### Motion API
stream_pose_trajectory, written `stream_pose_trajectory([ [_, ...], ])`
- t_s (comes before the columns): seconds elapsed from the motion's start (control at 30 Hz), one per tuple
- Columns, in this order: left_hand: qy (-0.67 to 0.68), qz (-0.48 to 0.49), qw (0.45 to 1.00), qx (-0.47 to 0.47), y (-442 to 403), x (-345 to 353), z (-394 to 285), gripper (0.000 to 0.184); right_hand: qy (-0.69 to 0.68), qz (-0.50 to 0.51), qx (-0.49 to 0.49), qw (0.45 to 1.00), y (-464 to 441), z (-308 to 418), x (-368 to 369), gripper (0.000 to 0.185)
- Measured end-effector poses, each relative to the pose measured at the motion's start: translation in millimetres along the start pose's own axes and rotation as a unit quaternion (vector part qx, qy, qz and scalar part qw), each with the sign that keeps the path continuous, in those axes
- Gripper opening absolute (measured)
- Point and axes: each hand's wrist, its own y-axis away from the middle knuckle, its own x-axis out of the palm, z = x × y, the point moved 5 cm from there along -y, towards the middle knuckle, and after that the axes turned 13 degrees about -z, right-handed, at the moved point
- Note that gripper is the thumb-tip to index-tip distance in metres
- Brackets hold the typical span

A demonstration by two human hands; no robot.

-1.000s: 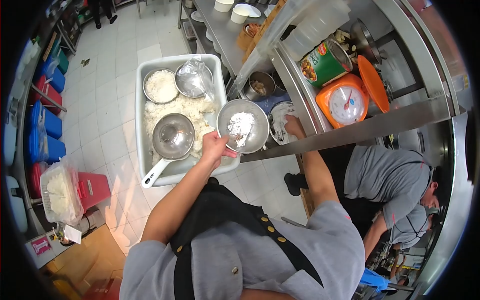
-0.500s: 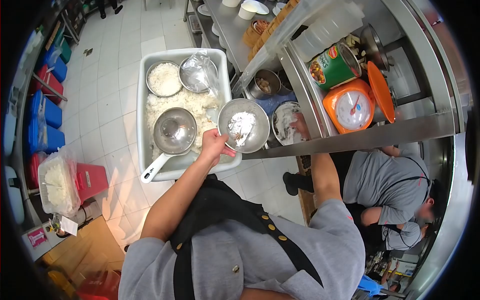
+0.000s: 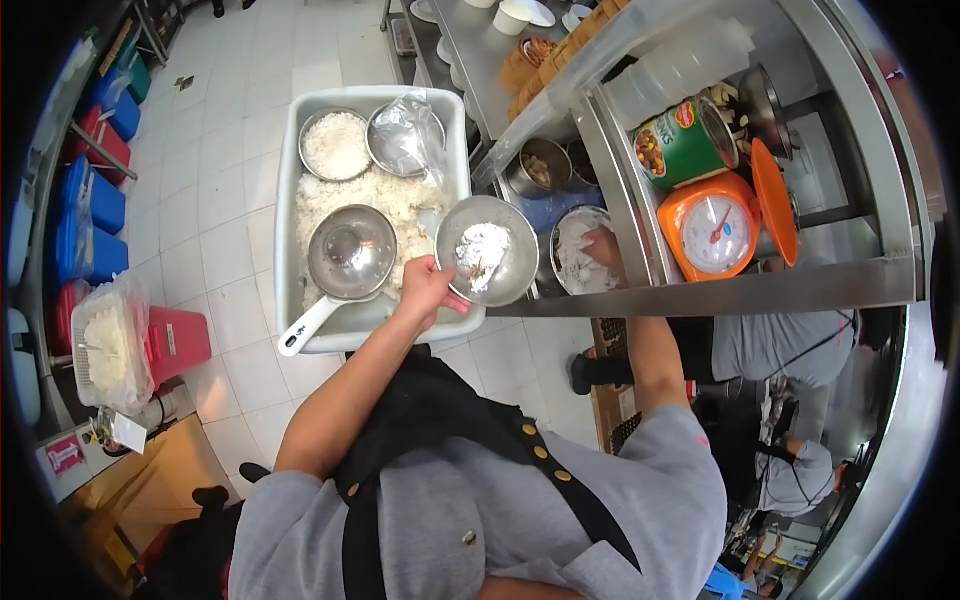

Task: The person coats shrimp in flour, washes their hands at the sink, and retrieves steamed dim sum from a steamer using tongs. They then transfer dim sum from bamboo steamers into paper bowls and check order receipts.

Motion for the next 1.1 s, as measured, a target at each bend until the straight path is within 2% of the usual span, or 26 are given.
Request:
stream_pose_trajectory([
  [0.03,0.007,-0.001,1.000,0.002,0,0,0,0.009,-0.035,-0.017,-0.006,0.999,6,-3,1,0.027],
  [0.1,0.007,-0.009,1.000,0.011,-5,-2,-1,0.012,0.018,-0.124,-0.072,0.989,6,1,-15,0.034],
  [0.13,0.005,-0.017,1.000,0.012,-5,-6,1,0.013,0.018,-0.121,-0.078,0.989,2,-15,1,0.034],
  [0.2,0.000,0.035,0.999,0.012,2,3,-3,0.016,0.017,-0.113,-0.089,0.989,-5,-47,31,0.035],
  [0.23,0.001,0.046,0.999,0.019,5,4,-9,0.018,-0.030,-0.057,-0.084,0.994,0,-53,44,0.035],
  [0.27,0.040,0.077,0.995,0.039,5,6,-7,0.023,0.015,-0.217,-0.310,0.925,1,-64,69,0.040],
  [0.3,-0.002,0.061,0.997,0.038,5,7,-3,0.025,0.093,-0.096,-0.261,0.956,-8,-88,57,0.041],
  [0.33,0.012,0.051,0.998,0.024,-6,6,15,0.035,0.075,-0.069,-0.222,0.970,-8,-84,45,0.040],
  [0.37,-0.046,-0.050,0.998,0.004,14,1,1,0.043,0.045,-0.067,-0.204,0.976,0,-74,35,0.039],
  [0.4,-0.035,-0.036,0.999,0.015,3,2,5,0.046,0.015,-0.066,-0.186,0.980,-1,-68,34,0.038],
  [0.43,-0.061,-0.053,0.996,0.037,16,-2,-5,0.039,-0.008,-0.059,-0.163,0.985,2,-50,27,0.037],
  [0.47,-0.022,-0.051,0.997,0.053,9,0,3,0.028,-0.020,-0.049,-0.147,0.988,5,-41,23,0.036],
  [0.5,-0.059,-0.041,0.995,0.076,2,0,7,0.015,-0.026,-0.039,-0.137,0.989,7,-29,21,0.035],
  [0.53,-0.020,-0.023,0.999,0.044,13,-3,0,0.010,-0.027,-0.034,-0.134,0.990,7,-19,21,0.035],
  [0.6,-0.046,-0.050,0.996,0.053,24,-9,-10,0.012,-0.020,-0.023,-0.128,0.991,13,-7,18,0.033],
  [0.7,-0.037,-0.076,0.995,0.061,21,-14,-9,0.016,0.072,-0.013,-0.123,0.990,27,29,3,0.035],
  [0.83,-0.056,-0.066,0.995,0.045,19,-19,-10,0.031,0.026,-0.058,-0.070,0.995,15,5,18,0.050],
  [0.87,-0.064,-0.048,0.996,0.033,17,-16,-6,0.035,0.011,-0.061,-0.081,0.995,12,-1,17,0.050],
  [0.9,-0.082,-0.087,0.990,0.074,11,-20,-2,0.037,-0.009,-0.065,-0.107,0.992,11,4,17,0.050],
  [0.97,-0.034,-0.102,0.992,0.065,16,-15,5,0.050,-0.042,-0.075,-0.161,0.983,17,3,14,0.050],
  [1.0,0.004,-0.053,0.998,0.023,15,-12,9,0.047,-0.052,-0.081,-0.183,0.978,20,3,13,0.050],
  [1.07,-0.106,-0.056,0.992,0.026,24,-11,-5,0.039,-0.065,-0.093,-0.211,0.971,20,4,13,0.051],
  [1.1,-0.052,0.004,0.998,0.019,8,-7,14,0.029,-0.071,-0.101,-0.211,0.970,24,3,13,0.051],
])
